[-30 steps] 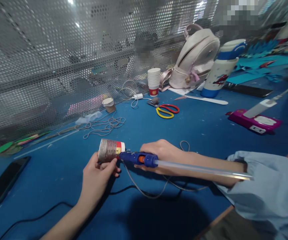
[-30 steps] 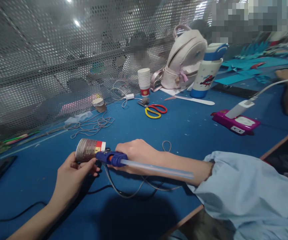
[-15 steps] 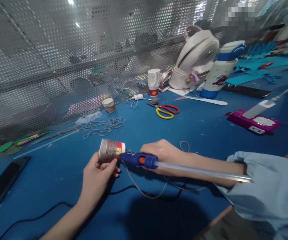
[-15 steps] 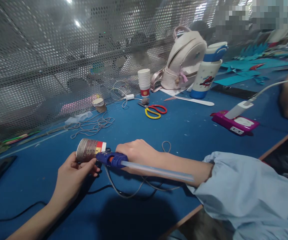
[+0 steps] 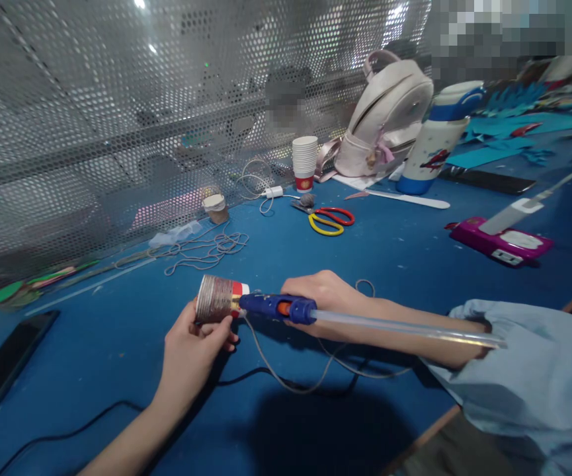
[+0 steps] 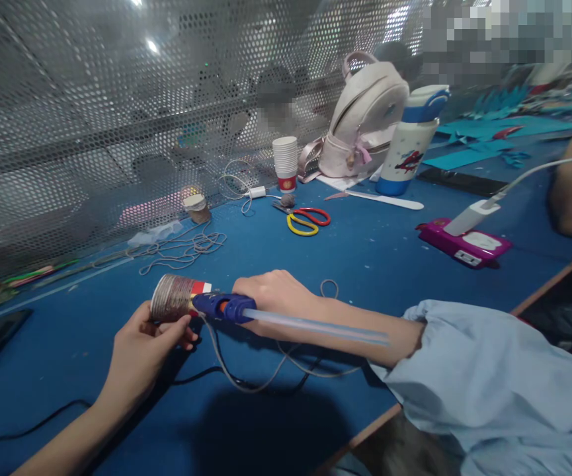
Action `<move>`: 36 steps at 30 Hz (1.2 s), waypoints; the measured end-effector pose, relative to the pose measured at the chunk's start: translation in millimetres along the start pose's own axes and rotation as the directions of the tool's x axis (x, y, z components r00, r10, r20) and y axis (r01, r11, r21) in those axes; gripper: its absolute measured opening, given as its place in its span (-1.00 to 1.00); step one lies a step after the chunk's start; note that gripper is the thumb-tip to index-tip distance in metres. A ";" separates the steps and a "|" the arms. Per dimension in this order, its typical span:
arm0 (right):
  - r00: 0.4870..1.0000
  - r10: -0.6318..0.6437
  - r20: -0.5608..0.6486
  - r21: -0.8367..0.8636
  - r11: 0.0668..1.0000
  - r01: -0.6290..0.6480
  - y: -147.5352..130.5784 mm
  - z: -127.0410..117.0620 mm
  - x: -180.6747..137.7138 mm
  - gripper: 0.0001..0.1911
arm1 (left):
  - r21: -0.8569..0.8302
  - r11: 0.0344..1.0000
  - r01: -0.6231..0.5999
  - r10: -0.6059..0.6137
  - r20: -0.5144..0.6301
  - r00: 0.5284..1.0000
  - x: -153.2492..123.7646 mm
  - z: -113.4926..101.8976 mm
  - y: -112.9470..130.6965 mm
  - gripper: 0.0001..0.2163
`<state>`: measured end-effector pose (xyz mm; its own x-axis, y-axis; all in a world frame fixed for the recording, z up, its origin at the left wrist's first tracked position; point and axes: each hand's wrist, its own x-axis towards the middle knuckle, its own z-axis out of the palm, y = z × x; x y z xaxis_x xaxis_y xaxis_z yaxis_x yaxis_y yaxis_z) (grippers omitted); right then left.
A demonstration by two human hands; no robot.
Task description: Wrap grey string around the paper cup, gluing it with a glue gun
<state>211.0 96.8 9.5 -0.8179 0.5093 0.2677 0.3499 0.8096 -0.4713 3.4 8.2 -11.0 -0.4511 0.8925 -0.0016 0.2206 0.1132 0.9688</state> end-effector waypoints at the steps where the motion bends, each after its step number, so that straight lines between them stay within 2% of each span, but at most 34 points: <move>1: 1.000 0.006 -0.007 -0.003 1.000 -0.006 0.3 0.0 0.0 -0.93 | -0.002 1.000 0.000 0.000 0.001 1.000 0.1 0.0 0.0 -0.65; 8: 0.998 -0.062 0.017 -0.003 0.998 0.062 -1.3 -0.5 -0.6 -0.97 | 0.012 1.000 -0.009 0.009 -0.011 1.000 0.6 -1.1 -2.2 -0.67; 14: 1.000 0.021 -0.003 -0.043 0.999 -0.021 1.3 -2.7 1.7 -0.92 | 0.010 1.000 -0.024 0.024 0.007 1.000 0.8 -1.1 -3.4 -0.68; 20: 1.000 0.015 -0.011 -0.034 0.999 -0.015 -0.1 -5.3 2.6 -0.92 | 0.024 0.999 -0.021 0.021 0.008 1.000 -0.4 -2.6 -0.9 -0.69; 25: 0.996 0.073 -0.049 0.006 0.997 -0.072 -1.1 -7.8 2.5 -0.95 | 0.013 1.000 -0.021 0.021 0.002 1.000 -0.6 -2.6 -0.7 -0.69; 29: 0.999 0.043 -0.020 0.064 0.997 -0.042 -4.3 -9.0 2.0 -0.94 | -0.015 0.999 -0.037 0.037 0.008 0.999 -0.4 -2.5 -1.5 -0.69; 36: 0.969 0.244 -0.030 0.085 0.967 -0.240 -8.2 -13.1 6.7 -0.88 | -0.002 0.999 -0.034 0.034 0.026 0.999 -0.2 -3.9 -2.5 -0.70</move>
<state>208.7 97.4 26.2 -0.6938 0.6997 0.1703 0.4961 0.6358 -0.5913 -0.4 6.0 -12.5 -0.4208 0.9068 0.0247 0.2339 0.0822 0.9688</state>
